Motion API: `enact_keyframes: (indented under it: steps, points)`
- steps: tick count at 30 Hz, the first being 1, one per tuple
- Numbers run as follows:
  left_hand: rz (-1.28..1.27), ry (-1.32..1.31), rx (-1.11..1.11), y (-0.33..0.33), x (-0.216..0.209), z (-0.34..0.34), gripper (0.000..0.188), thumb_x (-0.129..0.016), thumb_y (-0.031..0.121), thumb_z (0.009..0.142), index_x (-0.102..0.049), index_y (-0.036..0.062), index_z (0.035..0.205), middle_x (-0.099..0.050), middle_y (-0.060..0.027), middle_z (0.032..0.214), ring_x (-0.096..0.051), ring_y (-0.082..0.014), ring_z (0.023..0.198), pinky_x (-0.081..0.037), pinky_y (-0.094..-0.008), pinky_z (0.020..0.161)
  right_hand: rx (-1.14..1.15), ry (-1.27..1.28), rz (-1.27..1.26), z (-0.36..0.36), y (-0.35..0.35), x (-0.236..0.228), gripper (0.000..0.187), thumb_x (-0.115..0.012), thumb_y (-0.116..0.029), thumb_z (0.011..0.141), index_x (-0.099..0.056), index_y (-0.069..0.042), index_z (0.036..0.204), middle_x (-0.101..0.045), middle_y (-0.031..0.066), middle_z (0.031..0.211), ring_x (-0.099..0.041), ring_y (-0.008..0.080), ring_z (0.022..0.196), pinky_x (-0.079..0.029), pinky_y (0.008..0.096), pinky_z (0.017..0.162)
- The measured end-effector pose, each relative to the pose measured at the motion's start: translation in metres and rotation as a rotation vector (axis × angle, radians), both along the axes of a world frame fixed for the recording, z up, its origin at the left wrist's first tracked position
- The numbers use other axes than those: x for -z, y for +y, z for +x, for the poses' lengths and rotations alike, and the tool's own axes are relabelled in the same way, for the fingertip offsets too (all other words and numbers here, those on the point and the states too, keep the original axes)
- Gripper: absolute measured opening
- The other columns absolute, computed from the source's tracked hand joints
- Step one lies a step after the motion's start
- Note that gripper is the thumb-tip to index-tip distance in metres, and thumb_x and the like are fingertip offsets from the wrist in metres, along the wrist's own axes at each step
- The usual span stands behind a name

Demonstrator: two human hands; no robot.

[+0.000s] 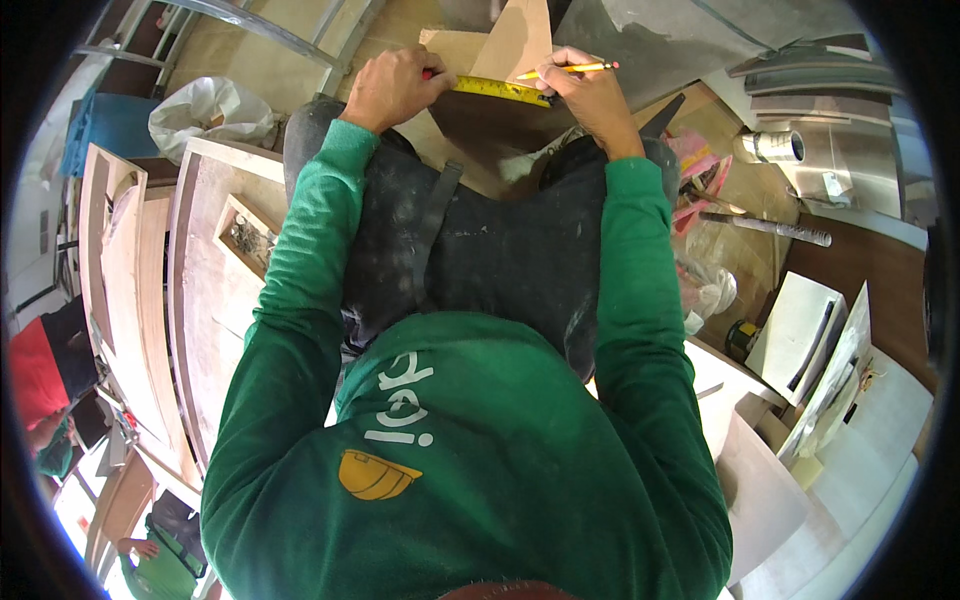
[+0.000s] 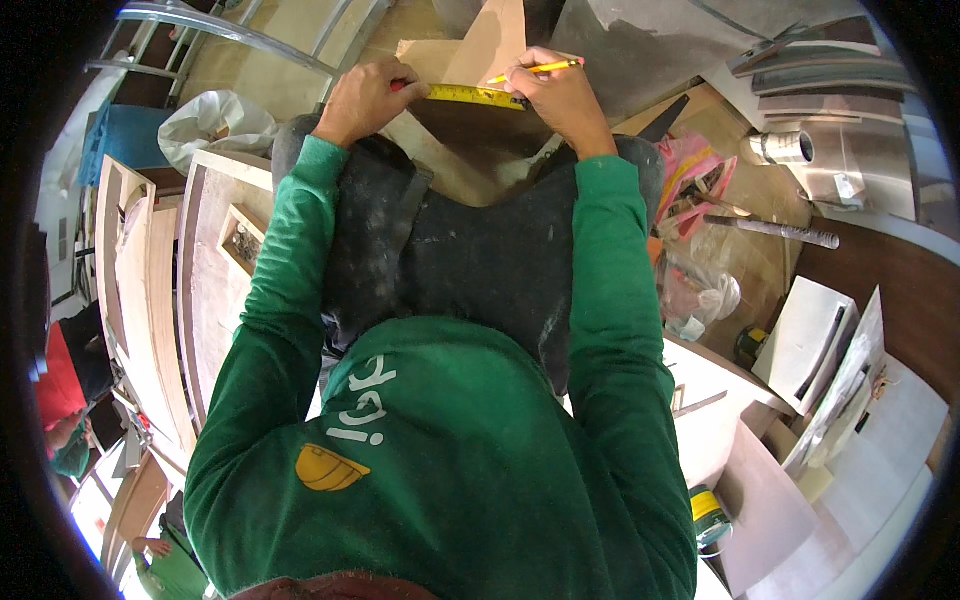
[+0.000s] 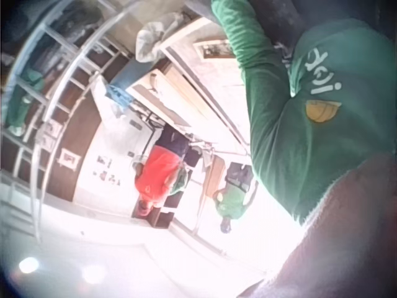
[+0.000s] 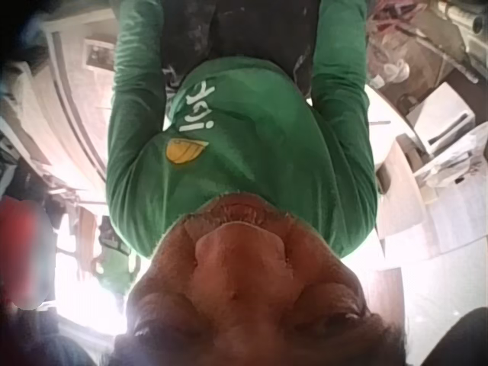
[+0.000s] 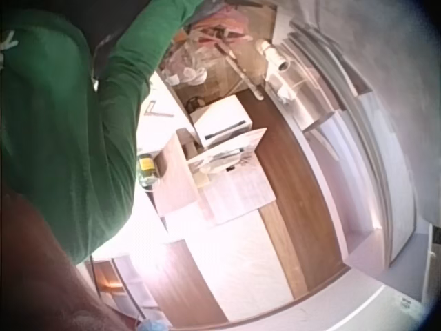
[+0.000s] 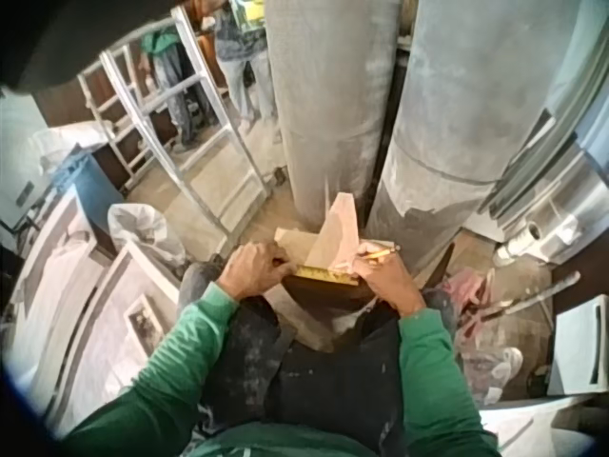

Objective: The person measures and marks wooden pieces with a tape measure and pencil, then uses a cordless drill to drive screws into the pieces to assemble them. The person also uses a square ruler to mark lines on a longer wooden plank.

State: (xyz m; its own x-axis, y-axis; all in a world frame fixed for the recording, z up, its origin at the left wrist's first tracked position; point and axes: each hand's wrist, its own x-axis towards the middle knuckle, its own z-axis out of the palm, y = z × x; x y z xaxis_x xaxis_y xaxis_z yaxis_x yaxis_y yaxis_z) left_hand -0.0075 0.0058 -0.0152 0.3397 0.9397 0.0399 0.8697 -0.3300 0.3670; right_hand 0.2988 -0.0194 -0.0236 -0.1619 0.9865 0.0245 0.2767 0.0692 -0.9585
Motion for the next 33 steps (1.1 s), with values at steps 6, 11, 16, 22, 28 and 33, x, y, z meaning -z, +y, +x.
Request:
enact_keyframes:
  steps: [6, 11, 16, 22, 28, 33]
  points:
    - [0.014, -0.109, 0.047, -0.012, -0.004, -0.007, 0.035, -0.075, 0.048, 0.095, -0.084, 0.0143, 0.100, -0.078, -0.0077, 0.104, -0.076, -0.0372, 0.096, -0.061, -0.0488, 0.085, 0.258, 0.428, -0.140, 0.007, -0.006, -0.003, 0.024, -0.067, -0.021, 0.105, -0.077, -0.002, 0.116, -0.078, 0.0035, 0.098, -0.068, 0.0099, 0.083, -0.054, 0.0247, 0.075]
    - [-0.039, -0.221, 0.137, -0.018, -0.003, -0.015, 0.031, -0.077, 0.038, 0.099, -0.081, 0.0076, 0.105, -0.075, -0.0113, 0.109, -0.074, -0.0366, 0.099, -0.059, -0.0452, 0.089, 0.434, 0.316, -0.016, 0.007, -0.008, -0.001, 0.025, -0.070, -0.019, 0.105, -0.077, -0.003, 0.123, -0.076, 0.0021, 0.097, -0.066, 0.0085, 0.084, -0.053, 0.0248, 0.075]
    - [-0.082, -0.317, 0.194, -0.023, -0.006, -0.025, 0.027, -0.079, 0.029, 0.100, -0.079, 0.0026, 0.107, -0.073, -0.0123, 0.111, -0.073, -0.0333, 0.102, -0.057, -0.0426, 0.092, 0.350, 0.150, 0.132, 0.008, -0.015, 0.016, 0.027, -0.074, -0.019, 0.101, -0.077, -0.004, 0.124, -0.074, 0.0049, 0.105, -0.065, 0.0119, 0.094, -0.053, 0.0285, 0.084]
    - [-0.118, -0.378, 0.167, -0.024, -0.004, -0.033, 0.028, -0.081, 0.032, 0.097, -0.081, 0.0051, 0.105, -0.075, -0.0096, 0.118, -0.074, -0.0321, 0.101, -0.058, -0.0413, 0.090, 0.144, -0.226, 0.325, 0.014, -0.039, 0.012, 0.043, -0.084, -0.020, 0.092, -0.067, -0.006, 0.128, -0.069, 0.0151, 0.124, -0.068, 0.0361, 0.114, -0.056, 0.0419, 0.097]
    - [-0.144, -0.311, 0.288, -0.032, -0.009, -0.012, 0.027, -0.081, 0.030, 0.099, -0.083, 0.0042, 0.108, -0.070, -0.0068, 0.145, -0.074, -0.0321, 0.118, -0.058, -0.0406, 0.104, 0.102, -0.396, 0.362, 0.018, -0.042, 0.006, 0.045, -0.086, -0.024, 0.090, -0.067, -0.008, 0.128, -0.066, 0.0161, 0.127, -0.062, 0.0412, 0.123, -0.051, 0.0484, 0.105]
    - [-0.113, -0.237, 0.311, -0.035, -0.005, -0.005, 0.031, -0.079, 0.035, 0.100, -0.083, 0.0049, 0.106, -0.069, -0.0081, 0.148, -0.074, -0.0338, 0.114, -0.058, -0.0431, 0.100, 0.114, -0.478, 0.435, 0.016, -0.041, 0.008, 0.043, -0.084, -0.028, 0.093, -0.068, -0.009, 0.128, -0.066, 0.0170, 0.127, -0.061, 0.0431, 0.121, -0.049, 0.0511, 0.104]
